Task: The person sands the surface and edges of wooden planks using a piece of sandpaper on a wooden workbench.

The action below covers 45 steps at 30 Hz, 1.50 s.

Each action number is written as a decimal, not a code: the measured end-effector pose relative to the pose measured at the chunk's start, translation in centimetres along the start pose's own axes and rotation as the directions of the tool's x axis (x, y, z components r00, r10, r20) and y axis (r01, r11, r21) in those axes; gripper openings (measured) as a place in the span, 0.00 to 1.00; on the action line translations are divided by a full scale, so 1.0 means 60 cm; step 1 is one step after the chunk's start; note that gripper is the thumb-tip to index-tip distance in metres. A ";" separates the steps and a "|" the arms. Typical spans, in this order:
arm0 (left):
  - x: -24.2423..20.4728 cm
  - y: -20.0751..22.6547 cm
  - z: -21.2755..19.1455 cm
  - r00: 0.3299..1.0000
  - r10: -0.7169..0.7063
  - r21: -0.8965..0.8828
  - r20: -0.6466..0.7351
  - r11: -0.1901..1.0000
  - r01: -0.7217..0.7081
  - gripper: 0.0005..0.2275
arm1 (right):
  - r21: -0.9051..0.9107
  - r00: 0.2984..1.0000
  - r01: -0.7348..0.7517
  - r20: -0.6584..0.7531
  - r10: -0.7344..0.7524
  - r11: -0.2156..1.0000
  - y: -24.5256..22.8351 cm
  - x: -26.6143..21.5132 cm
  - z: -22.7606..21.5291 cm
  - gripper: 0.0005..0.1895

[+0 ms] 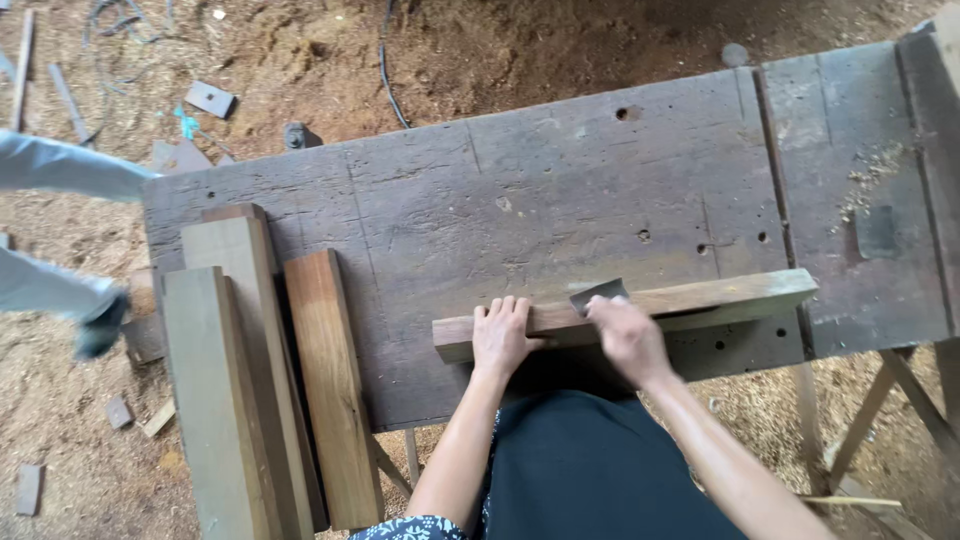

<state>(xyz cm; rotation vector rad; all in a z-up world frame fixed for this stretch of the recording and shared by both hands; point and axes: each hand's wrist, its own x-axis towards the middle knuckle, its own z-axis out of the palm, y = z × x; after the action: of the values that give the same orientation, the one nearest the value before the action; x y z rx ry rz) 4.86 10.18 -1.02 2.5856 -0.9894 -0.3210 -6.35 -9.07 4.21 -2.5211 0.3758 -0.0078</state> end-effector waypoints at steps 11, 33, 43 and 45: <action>0.008 0.005 -0.015 0.999 -0.008 -0.013 0.042 1.000 0.008 0.30 | 0.000 0.990 -0.032 -0.136 0.032 0.999 0.070 -0.011 0.011 0.08; -0.001 0.007 -0.010 1.000 -0.015 -0.024 -0.007 1.000 0.014 0.30 | -0.108 0.936 -0.339 0.062 0.347 0.934 0.072 0.004 -0.018 0.18; -0.002 0.000 -0.021 0.998 -0.014 -0.038 -0.061 0.999 0.012 0.30 | -0.082 0.943 -0.067 -0.331 0.036 0.994 0.093 -0.019 -0.001 0.10; -0.003 0.007 -0.016 0.996 0.015 -0.041 -0.083 0.999 -0.018 0.30 | -0.102 0.940 0.070 -0.327 -0.099 0.992 0.083 -0.030 0.040 0.12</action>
<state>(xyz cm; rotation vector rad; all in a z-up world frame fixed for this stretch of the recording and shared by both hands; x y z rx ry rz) 4.79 10.22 0.05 2.5305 -0.9644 -0.2266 -9.20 -11.20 -0.40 -2.6234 0.4071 -0.4647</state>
